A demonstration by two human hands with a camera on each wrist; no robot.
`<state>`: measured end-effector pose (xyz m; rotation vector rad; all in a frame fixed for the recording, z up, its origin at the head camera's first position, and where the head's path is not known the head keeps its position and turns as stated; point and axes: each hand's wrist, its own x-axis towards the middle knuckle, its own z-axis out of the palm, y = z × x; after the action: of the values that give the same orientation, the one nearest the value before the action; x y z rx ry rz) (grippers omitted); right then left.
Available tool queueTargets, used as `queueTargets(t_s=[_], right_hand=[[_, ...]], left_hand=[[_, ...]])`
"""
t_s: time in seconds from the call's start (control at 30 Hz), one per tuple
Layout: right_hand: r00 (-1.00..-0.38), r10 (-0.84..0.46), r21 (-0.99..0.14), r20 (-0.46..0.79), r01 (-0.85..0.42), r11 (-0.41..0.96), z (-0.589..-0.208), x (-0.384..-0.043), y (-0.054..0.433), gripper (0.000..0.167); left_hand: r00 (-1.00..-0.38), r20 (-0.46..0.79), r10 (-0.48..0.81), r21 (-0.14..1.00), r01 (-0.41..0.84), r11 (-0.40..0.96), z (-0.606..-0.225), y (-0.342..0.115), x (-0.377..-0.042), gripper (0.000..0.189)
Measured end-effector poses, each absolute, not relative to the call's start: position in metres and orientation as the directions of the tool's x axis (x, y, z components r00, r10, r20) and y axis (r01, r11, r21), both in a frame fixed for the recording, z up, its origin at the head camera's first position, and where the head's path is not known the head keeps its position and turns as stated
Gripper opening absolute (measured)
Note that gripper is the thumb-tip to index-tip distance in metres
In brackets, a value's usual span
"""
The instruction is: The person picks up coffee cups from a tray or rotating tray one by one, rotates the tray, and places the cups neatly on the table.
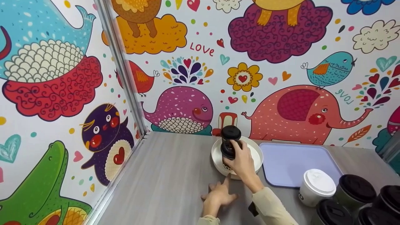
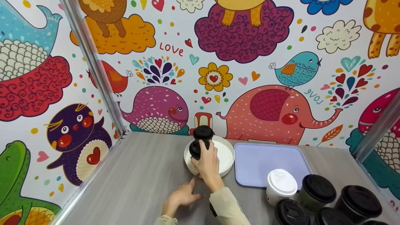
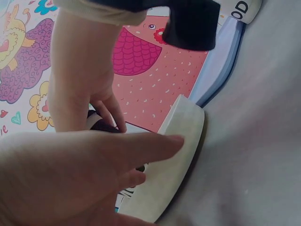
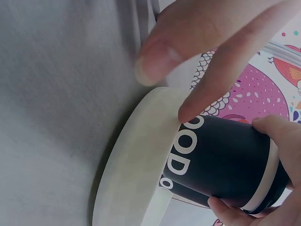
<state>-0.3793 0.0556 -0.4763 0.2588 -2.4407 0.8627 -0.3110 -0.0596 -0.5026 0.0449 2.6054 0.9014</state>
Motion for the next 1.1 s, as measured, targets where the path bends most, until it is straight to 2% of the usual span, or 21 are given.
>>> queueTargets(t_s=[0.67,0.9,1.1], right_hand=[[-0.831,0.023,-0.523,0.557,-0.329,0.786,-0.469,-0.369,0.070,0.067],[-0.784,0.011,-0.484,0.620,-0.371,0.793,-0.468,-0.368,0.074,0.065],[-0.781,0.018,-0.481,0.624,-0.367,0.796,-0.464,-0.364,0.076,0.065]], left_hand=[[-0.939,-0.304,0.159,0.604,-0.061,0.794,-0.503,-0.061,-0.308,0.078],[-0.940,-0.303,0.156,0.601,-0.062,0.796,-0.504,-0.060,-0.309,0.078],[-0.945,-0.291,0.152,0.599,-0.056,0.799,-0.504,-0.060,-0.308,0.079]])
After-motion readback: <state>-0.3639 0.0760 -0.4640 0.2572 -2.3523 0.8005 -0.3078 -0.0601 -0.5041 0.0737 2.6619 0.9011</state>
